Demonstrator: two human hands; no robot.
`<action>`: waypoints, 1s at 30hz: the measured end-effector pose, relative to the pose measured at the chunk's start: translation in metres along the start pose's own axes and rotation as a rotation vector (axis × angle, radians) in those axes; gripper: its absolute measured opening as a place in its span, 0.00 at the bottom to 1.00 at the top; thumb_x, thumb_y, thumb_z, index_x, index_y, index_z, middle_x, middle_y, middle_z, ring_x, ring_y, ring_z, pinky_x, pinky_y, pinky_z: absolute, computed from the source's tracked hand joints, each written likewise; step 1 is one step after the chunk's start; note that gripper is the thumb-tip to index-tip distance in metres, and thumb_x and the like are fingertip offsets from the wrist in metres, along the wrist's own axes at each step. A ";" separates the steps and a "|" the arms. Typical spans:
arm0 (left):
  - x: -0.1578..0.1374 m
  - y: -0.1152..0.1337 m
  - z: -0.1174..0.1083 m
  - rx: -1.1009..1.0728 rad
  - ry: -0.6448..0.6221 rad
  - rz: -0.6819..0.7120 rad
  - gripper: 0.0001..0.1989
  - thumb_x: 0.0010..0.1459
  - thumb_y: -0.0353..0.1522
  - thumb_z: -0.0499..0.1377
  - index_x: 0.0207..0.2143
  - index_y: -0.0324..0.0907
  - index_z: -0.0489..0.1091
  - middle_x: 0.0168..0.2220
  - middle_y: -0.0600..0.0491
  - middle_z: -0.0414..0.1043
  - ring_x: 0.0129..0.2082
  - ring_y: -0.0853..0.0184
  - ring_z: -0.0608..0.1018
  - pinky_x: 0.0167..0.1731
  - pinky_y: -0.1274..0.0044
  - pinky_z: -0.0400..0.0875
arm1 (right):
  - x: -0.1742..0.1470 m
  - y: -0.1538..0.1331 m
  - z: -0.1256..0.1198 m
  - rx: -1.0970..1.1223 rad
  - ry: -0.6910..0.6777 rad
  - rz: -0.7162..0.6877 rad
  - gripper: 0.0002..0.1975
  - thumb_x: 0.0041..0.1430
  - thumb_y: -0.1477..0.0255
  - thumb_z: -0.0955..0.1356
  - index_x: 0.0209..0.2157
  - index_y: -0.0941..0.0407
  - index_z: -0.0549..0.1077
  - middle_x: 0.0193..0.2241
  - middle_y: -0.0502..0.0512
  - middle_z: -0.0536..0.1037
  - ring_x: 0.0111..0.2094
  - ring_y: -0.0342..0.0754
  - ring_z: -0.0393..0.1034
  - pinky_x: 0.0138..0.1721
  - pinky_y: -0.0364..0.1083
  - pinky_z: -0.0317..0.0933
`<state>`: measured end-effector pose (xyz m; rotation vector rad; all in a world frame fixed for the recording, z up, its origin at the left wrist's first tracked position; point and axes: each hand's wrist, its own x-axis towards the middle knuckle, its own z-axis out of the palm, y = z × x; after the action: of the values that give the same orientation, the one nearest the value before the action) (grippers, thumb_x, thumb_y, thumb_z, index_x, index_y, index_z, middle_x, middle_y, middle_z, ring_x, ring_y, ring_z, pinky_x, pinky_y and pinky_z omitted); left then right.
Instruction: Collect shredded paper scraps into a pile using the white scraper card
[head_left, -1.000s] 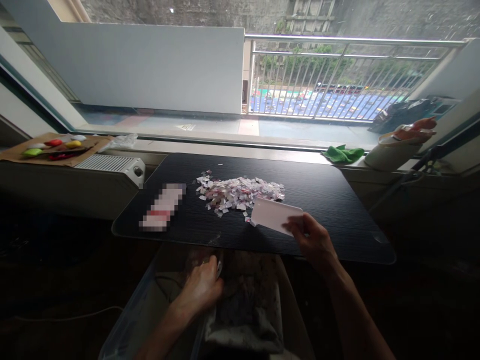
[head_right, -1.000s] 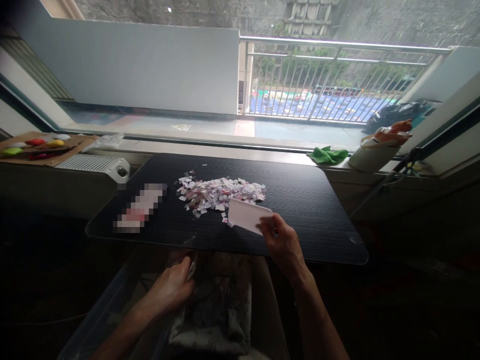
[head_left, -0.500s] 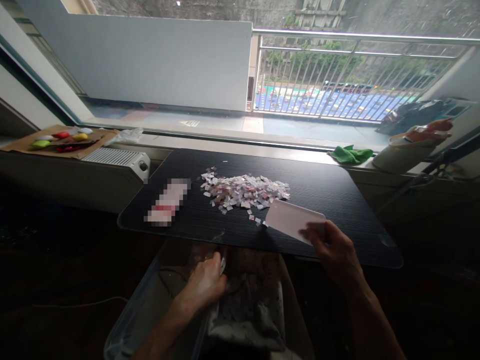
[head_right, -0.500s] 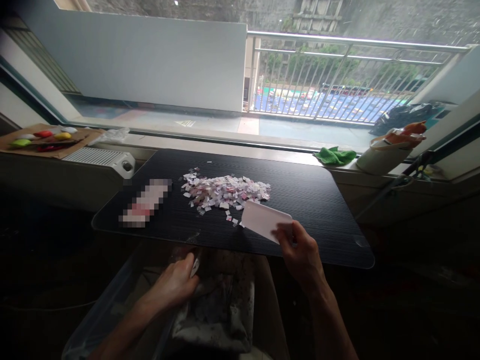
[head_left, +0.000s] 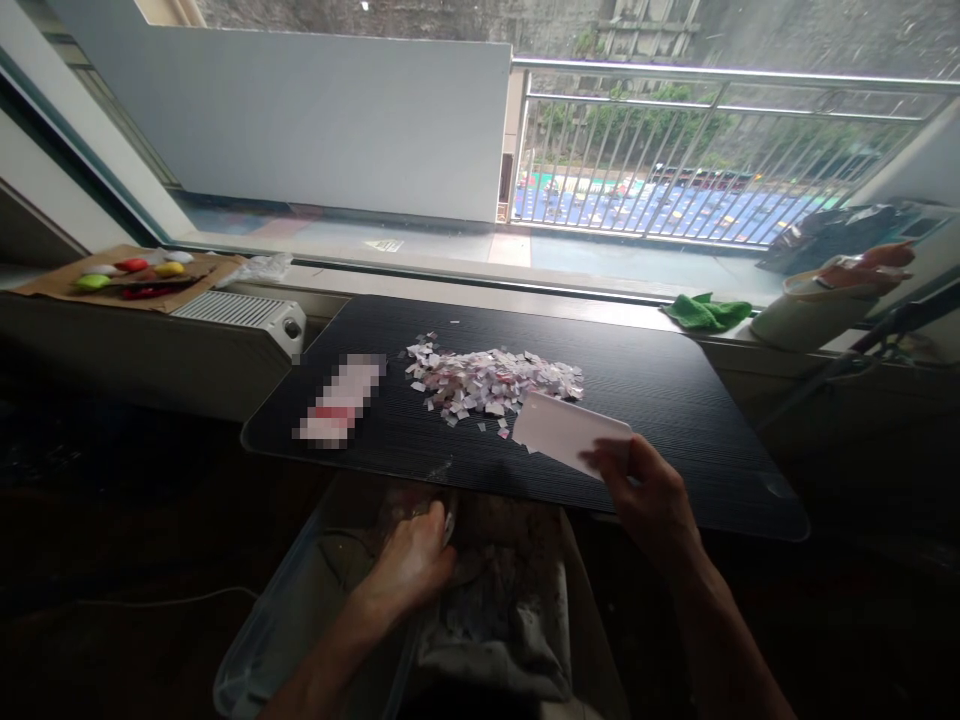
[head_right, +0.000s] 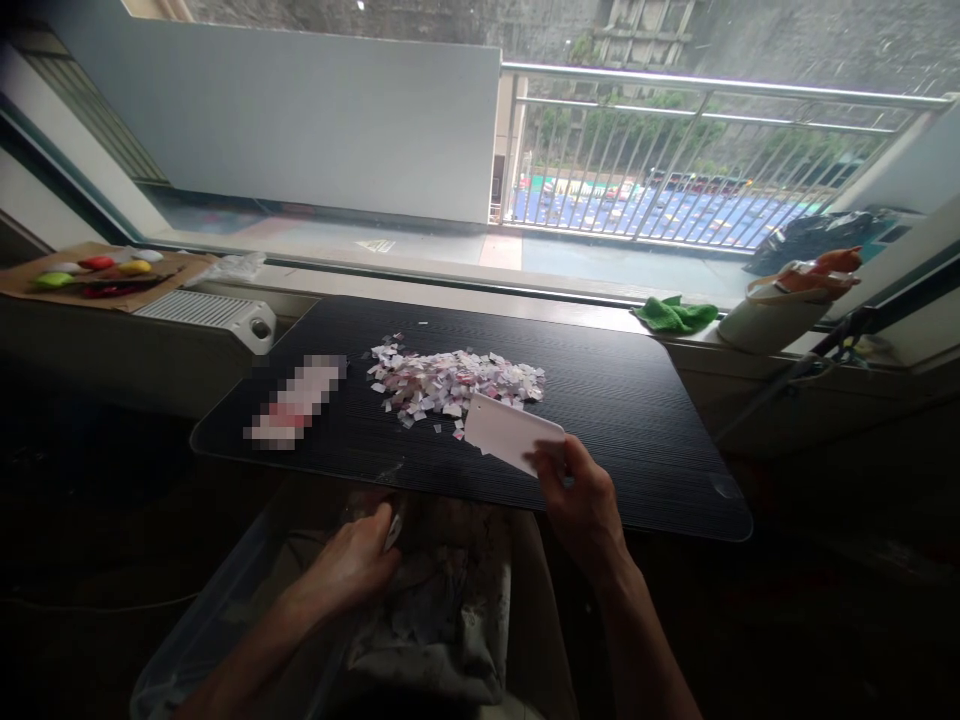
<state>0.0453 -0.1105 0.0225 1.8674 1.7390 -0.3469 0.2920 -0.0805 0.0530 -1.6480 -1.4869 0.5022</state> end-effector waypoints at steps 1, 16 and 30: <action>0.000 0.001 -0.001 0.003 -0.006 0.001 0.08 0.48 0.28 0.47 0.34 0.42 0.57 0.33 0.48 0.71 0.37 0.58 0.74 0.31 0.73 0.62 | 0.003 -0.002 0.003 0.020 -0.016 -0.011 0.10 0.52 0.64 0.64 0.33 0.55 0.70 0.28 0.54 0.78 0.30 0.48 0.72 0.32 0.46 0.64; -0.005 0.014 0.003 -0.099 -0.036 0.059 0.22 0.46 0.26 0.50 0.47 0.37 0.58 0.43 0.42 0.69 0.44 0.56 0.72 0.39 0.71 0.65 | 0.009 -0.002 0.039 0.125 -0.218 0.039 0.10 0.53 0.64 0.64 0.34 0.55 0.69 0.31 0.54 0.77 0.32 0.48 0.72 0.34 0.46 0.63; -0.007 0.026 0.011 -0.042 0.014 0.100 0.23 0.46 0.26 0.51 0.47 0.35 0.58 0.39 0.40 0.71 0.40 0.55 0.74 0.38 0.69 0.67 | -0.003 -0.010 0.043 0.227 -0.359 0.086 0.08 0.51 0.66 0.65 0.31 0.56 0.68 0.26 0.51 0.74 0.27 0.45 0.67 0.29 0.43 0.60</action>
<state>0.0717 -0.1229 0.0232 1.9230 1.6417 -0.2576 0.2530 -0.0708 0.0355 -1.4998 -1.5475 1.0198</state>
